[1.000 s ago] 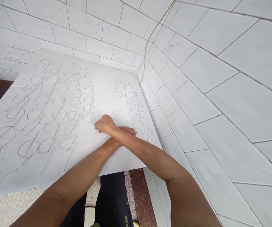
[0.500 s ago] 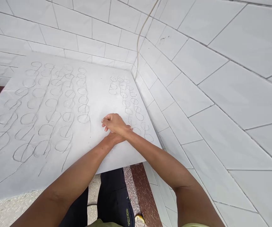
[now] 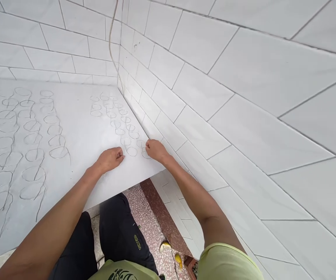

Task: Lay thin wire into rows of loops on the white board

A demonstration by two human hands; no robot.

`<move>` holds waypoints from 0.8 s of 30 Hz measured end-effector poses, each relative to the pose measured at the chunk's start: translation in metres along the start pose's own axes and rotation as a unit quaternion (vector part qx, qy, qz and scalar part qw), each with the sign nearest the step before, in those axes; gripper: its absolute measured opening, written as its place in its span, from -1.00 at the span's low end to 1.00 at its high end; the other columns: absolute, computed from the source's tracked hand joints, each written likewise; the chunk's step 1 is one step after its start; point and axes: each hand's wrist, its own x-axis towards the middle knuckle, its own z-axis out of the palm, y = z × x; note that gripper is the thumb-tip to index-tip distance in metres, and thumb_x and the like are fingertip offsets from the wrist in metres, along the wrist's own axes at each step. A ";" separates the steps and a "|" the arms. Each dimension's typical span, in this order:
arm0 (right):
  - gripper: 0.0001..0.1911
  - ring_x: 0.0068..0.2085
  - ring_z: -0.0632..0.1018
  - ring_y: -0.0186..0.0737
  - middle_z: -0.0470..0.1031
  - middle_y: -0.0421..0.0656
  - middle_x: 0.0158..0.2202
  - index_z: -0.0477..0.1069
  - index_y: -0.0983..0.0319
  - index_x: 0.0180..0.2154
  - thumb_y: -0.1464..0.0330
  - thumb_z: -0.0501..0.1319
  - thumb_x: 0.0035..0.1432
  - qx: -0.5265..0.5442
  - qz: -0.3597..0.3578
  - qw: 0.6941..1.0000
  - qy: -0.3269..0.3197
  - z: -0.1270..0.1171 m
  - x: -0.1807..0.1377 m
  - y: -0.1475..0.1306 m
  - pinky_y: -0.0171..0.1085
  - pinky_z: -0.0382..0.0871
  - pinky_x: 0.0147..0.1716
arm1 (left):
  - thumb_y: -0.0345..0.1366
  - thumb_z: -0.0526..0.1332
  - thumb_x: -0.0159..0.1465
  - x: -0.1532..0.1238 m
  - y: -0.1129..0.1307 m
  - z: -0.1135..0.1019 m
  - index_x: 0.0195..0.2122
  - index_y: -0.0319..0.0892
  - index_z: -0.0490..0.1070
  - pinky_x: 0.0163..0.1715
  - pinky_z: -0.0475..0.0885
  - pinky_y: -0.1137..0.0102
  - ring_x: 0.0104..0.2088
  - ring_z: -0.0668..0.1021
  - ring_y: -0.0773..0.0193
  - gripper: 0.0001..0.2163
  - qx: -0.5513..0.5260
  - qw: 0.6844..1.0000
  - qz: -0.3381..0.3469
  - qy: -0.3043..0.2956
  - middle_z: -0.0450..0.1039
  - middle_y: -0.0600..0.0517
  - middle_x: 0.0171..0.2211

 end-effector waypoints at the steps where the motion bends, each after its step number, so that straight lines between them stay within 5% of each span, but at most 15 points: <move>1: -0.86 -0.10 0.54 -0.16 0.56 -0.02 -0.10 0.46 0.26 -0.13 0.41 0.15 0.33 -0.017 -0.010 1.000 -0.001 0.004 -0.005 0.003 -0.28 0.37 -0.23 | -0.26 0.18 0.29 -0.001 0.000 -0.001 -0.32 -0.12 0.35 -0.35 0.33 0.31 -0.35 0.49 0.18 -0.92 -0.002 1.000 -0.001 -0.001 0.48 0.02 -0.35; 6: -0.89 -0.07 0.50 -0.13 0.49 0.02 -0.04 0.45 0.28 -0.15 0.44 0.16 0.33 -0.043 -0.040 0.998 -0.003 0.026 -0.040 0.003 -0.24 0.32 -0.15 | -0.28 0.18 0.30 -0.029 0.005 0.005 -0.18 -0.15 0.42 -0.04 0.42 0.19 -0.07 0.47 0.06 -0.88 0.000 0.999 0.011 0.039 0.43 -0.08 -0.16; 12: -0.86 -0.13 0.48 -0.12 0.49 -0.01 -0.12 0.44 0.26 -0.15 0.46 0.10 0.36 -0.067 -0.050 0.995 0.046 0.056 -0.091 -0.018 -0.23 0.27 -0.23 | -0.31 0.09 0.41 -0.121 0.033 0.026 -0.06 -0.16 0.37 0.10 0.41 0.09 0.06 0.42 0.02 -0.85 -0.006 0.988 0.043 0.149 0.38 -0.14 -0.01; 17: -0.83 -0.22 0.50 -0.12 0.51 0.00 -0.16 0.45 0.28 -0.16 0.49 0.08 0.36 -0.048 -0.051 0.995 0.073 0.083 -0.102 -0.059 -0.21 0.26 -0.28 | -0.33 0.07 0.43 -0.178 0.047 0.032 -0.03 -0.12 0.37 0.12 0.41 0.08 0.09 0.42 0.04 -0.85 0.007 0.982 0.018 0.185 0.39 -0.13 0.04; 24: -0.81 -0.18 0.49 -0.13 0.50 -0.04 -0.18 0.46 0.26 -0.18 0.46 0.07 0.38 0.022 -0.143 0.987 0.068 0.104 -0.080 -0.138 -0.23 0.24 -0.30 | -0.35 0.07 0.43 -0.201 0.042 0.023 -0.07 -0.13 0.38 0.13 0.42 0.12 0.08 0.45 0.07 -0.87 0.014 0.979 -0.004 0.201 0.42 -0.11 0.02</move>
